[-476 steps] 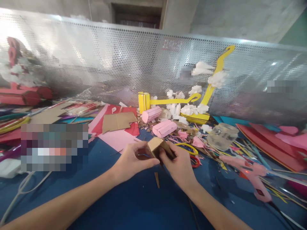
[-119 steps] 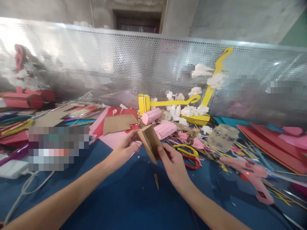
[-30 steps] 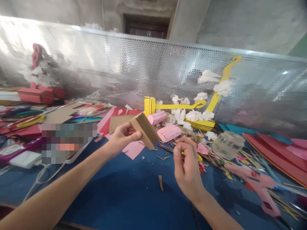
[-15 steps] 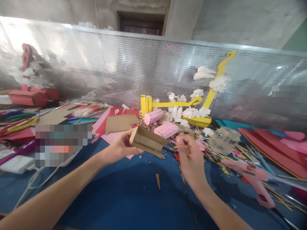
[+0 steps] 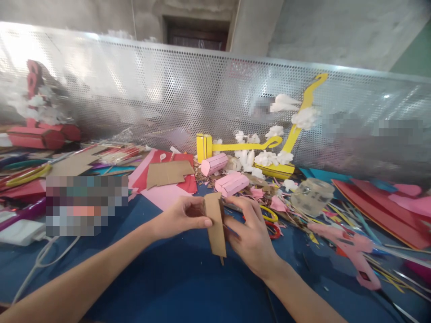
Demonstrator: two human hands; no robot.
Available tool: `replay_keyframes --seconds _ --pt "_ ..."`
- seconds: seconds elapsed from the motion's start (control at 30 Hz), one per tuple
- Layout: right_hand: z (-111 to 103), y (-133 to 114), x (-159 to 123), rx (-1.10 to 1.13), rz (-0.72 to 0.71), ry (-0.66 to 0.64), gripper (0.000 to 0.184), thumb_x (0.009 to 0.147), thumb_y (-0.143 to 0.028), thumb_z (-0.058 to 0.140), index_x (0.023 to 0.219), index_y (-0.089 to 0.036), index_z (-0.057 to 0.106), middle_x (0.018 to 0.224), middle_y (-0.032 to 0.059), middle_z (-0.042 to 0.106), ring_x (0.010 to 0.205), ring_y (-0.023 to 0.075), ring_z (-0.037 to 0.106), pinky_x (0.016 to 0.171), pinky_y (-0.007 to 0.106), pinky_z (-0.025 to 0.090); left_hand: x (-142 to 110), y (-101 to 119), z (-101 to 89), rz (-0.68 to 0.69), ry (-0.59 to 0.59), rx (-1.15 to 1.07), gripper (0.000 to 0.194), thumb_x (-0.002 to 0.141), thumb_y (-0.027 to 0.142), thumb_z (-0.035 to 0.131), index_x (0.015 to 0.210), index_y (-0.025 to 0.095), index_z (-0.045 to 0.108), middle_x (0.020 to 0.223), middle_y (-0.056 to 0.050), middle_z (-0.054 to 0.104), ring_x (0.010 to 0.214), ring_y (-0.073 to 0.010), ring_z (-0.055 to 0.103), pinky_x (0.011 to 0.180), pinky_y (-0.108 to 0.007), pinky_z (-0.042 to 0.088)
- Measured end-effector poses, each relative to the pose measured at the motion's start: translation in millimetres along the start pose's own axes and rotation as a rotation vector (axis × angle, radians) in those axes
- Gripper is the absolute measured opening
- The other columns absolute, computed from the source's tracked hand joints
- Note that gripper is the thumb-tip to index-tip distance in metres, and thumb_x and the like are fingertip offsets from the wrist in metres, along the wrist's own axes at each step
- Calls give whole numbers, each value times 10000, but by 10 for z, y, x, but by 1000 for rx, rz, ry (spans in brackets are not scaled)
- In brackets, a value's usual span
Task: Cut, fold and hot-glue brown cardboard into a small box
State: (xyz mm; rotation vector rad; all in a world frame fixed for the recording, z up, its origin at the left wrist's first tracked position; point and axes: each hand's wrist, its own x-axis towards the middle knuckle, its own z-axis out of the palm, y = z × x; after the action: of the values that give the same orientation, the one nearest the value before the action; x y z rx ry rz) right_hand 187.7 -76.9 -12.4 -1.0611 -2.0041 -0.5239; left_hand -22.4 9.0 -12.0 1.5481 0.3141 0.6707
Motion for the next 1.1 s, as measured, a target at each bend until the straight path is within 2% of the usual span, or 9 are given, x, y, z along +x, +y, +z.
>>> replay_keyframes --seconds 0.13,0.27,0.53,0.6,0.73,0.8,0.9,1.0,1.1 --pt "61 -7 -37 16 33 9 169 976 -157 645 859 -226 745 1125 108 650 1036 272 578 864 440 538 14 -48 48 -21 14 32 449 825 406 853 1163 129 752 1101 -118 807 1027 -276 755 924 -356 570" --pt "118 -2 -70 21 45 -55 214 981 -136 604 811 -211 710 926 68 649 846 228 574 746 387 478 17 -96 45 -36 -11 48 493 832 408 846 1226 132 740 1086 -110 808 1010 -277 752 908 -359 569" --pt "149 -38 -34 25 19 -104 183 1012 -130 497 1052 -178 670 968 101 639 858 253 570 760 387 468 21 -97 37 8 23 80 435 828 409 849 1145 131 743 1017 -86 792 950 -239 738 856 -317 561" --pt "134 -53 -9 69 77 -93 158 1018 -141 500 1067 -193 641 1003 98 635 877 251 577 778 384 477 22 -78 36 27 44 88 447 826 401 854 1169 145 729 1059 -86 784 976 -235 731 885 -324 561" --pt "87 -25 21 280 318 31 118 1033 -180 502 948 -223 572 965 60 585 890 221 581 795 353 500 15 -20 27 68 109 121 474 836 374 847 1243 181 701 1162 -85 752 1032 -225 711 897 -325 567" --pt "56 9 25 414 443 74 151 1056 -241 482 916 -231 536 870 22 536 782 190 552 698 314 491 8 14 17 77 147 160 467 842 365 839 1248 183 698 1189 -91 730 1046 -225 700 895 -334 569" --pt "17 34 30 583 572 40 229 1074 -358 478 891 -233 536 741 -24 469 637 157 470 564 276 426 -2 58 3 107 198 238 421 846 349 827 1207 167 709 1170 -98 711 1058 -229 684 931 -369 550" --pt "2 -1 40 705 603 4 252 1065 -409 505 933 -223 612 782 -2 556 694 161 533 623 270 470 -8 74 2 165 232 330 367 853 312 813 1179 175 717 1109 -86 712 1043 -228 675 936 -388 532" --pt "-1 -55 49 839 619 23 222 1045 -427 548 1093 -239 655 913 26 664 762 162 607 723 272 533 -11 62 19 241 259 428 391 844 260 816 1215 204 706 1143 -84 699 1058 -228 666 938 -393 538"
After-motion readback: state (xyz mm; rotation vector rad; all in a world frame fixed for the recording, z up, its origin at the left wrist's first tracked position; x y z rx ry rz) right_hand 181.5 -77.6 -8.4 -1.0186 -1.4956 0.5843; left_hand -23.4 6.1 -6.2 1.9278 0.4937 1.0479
